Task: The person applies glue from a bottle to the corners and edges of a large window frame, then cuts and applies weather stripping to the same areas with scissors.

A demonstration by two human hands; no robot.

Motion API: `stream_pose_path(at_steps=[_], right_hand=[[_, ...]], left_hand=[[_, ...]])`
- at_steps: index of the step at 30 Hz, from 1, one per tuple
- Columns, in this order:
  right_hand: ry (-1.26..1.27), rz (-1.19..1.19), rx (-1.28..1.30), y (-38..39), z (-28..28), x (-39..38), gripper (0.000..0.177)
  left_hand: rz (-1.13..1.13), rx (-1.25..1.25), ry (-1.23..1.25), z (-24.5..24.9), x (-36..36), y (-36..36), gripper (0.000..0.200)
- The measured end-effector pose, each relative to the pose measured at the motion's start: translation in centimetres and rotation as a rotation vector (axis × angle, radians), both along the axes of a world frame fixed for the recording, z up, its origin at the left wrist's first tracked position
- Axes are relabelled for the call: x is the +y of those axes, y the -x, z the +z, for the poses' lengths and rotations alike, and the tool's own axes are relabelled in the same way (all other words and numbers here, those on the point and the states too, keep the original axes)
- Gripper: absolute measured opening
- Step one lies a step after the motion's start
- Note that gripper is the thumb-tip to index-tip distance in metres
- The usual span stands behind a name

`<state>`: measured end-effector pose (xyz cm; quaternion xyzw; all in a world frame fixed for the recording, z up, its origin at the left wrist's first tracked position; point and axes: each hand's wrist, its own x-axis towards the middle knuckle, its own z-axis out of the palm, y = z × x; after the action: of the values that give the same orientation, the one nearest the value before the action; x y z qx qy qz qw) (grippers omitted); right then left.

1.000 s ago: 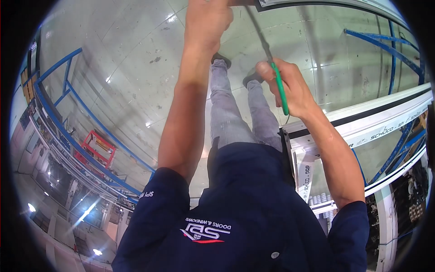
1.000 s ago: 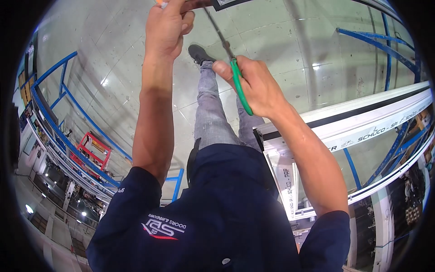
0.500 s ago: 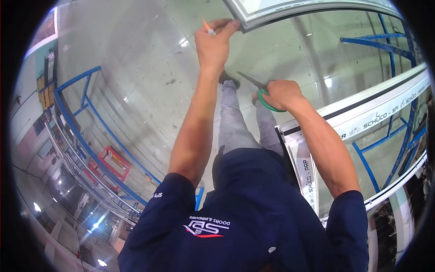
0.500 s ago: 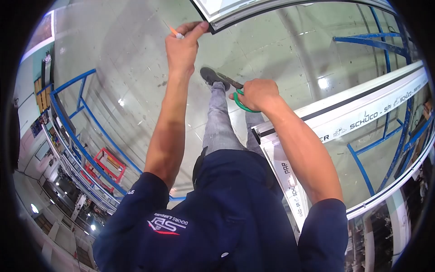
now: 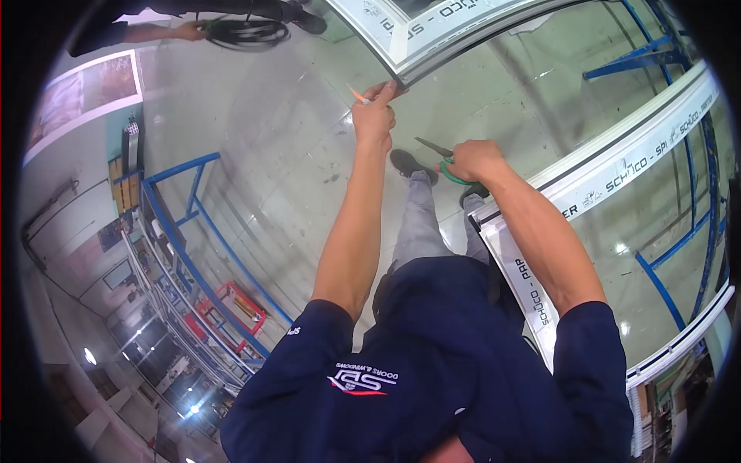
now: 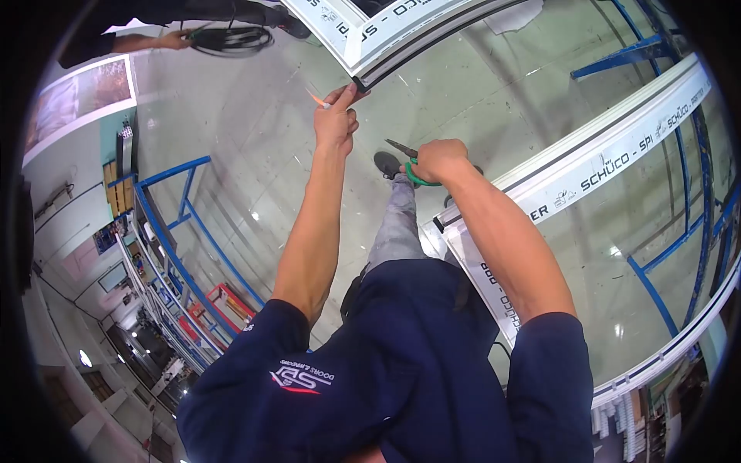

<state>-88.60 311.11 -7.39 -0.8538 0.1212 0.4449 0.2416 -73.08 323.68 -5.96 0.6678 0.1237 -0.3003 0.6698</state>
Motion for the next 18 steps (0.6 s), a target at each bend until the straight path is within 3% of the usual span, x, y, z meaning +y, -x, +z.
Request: stream_pose_path(at_steps=[15,18], right_hand=[[-0.007,-0.044,-0.057,0.0,-0.6,-0.3,0.07],[-0.017,-0.064,-0.069,0.1,-0.7,-0.4,0.073]], left_hand=[[-0.156,0.043,0.037,0.4,0.8,-1.0,0.037],[-0.111,0.024,-0.058,0.5,0.2,-0.9,0.037]])
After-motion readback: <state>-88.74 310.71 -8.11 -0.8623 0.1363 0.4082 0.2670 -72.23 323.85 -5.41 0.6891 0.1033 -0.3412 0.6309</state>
